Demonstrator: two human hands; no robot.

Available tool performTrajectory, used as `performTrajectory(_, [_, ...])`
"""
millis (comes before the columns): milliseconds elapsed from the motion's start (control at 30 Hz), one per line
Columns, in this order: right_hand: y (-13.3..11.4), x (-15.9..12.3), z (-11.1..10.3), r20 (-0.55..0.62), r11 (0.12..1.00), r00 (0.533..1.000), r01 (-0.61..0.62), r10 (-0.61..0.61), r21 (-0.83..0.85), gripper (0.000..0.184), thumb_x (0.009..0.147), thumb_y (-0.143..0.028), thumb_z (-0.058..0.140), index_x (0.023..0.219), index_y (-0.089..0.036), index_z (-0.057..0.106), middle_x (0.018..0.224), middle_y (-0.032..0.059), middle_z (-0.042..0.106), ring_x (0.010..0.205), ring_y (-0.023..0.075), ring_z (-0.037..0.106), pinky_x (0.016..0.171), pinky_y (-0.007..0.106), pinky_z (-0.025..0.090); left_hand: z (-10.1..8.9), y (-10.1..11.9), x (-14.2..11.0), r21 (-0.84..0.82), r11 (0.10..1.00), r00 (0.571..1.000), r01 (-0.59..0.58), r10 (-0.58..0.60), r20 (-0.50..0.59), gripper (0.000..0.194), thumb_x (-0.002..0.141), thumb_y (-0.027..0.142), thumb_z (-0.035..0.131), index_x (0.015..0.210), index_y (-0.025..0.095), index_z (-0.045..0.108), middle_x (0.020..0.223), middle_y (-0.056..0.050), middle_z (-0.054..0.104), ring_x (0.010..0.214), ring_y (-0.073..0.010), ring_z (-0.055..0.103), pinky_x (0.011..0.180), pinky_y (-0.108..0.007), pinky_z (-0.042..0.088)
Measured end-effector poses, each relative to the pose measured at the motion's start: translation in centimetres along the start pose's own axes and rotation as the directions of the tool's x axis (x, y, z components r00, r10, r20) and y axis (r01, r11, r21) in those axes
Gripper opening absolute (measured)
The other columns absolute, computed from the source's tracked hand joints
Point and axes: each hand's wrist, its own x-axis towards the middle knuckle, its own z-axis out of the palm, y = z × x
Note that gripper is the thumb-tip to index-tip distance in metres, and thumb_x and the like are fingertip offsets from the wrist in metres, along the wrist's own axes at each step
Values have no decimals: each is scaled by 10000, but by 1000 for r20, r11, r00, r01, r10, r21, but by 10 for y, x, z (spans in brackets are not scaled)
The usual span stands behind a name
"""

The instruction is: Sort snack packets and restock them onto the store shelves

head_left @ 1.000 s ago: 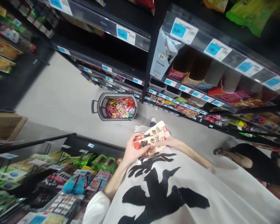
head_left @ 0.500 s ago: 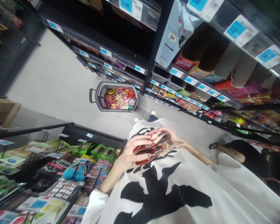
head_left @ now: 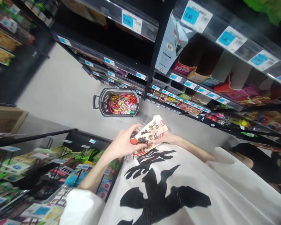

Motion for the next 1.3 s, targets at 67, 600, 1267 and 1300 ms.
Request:
performTrajectory(67, [-1, 1, 1, 16, 998, 999, -36, 35, 50, 648, 606, -371, 1003, 1171, -159, 766, 1164, 105, 806, 999, 241, 783, 988, 410, 611, -18, 13, 10, 126, 990, 991, -63, 47, 122, 797, 834, 483, 791, 1535, 242, 498, 1135, -65, 744, 989, -278, 720, 913, -397, 560])
performTrajectory(600, [19, -2, -23, 39, 957, 982, 174, -187, 231, 693, 625, -314, 1000, 1236, -165, 710, 1137, 96, 804, 1002, 225, 780, 950, 354, 624, -34, 19, 68, 195, 884, 832, -425, 297, 468, 627, 968, 458, 643, 1570, 331, 526, 1396, -72, 671, 1185, -259, 698, 1001, -322, 546])
performTrajectory(1267, [-8, -20, -32, 180, 983, 978, 133, -109, -126, 432, 760, -518, 883, 963, -153, 773, 992, 51, 804, 927, 210, 738, 864, 300, 609, 11, 20, 97, -25, 1000, 830, 7, 8, 558, 1254, 611, 469, 943, 1668, 233, 309, 1420, -196, 664, 1238, -384, 690, 965, -437, 579])
performTrajectory(1300, [-13, -19, -30, 199, 962, 972, 169, -126, -215, 415, 790, -514, 860, 984, -156, 776, 1027, 47, 804, 949, 207, 733, 870, 289, 604, 14, 14, 93, -124, 988, 815, 91, -3, 579, 1244, 620, 430, 943, 1666, 233, 300, 1366, -177, 698, 1188, -358, 713, 945, -431, 590])
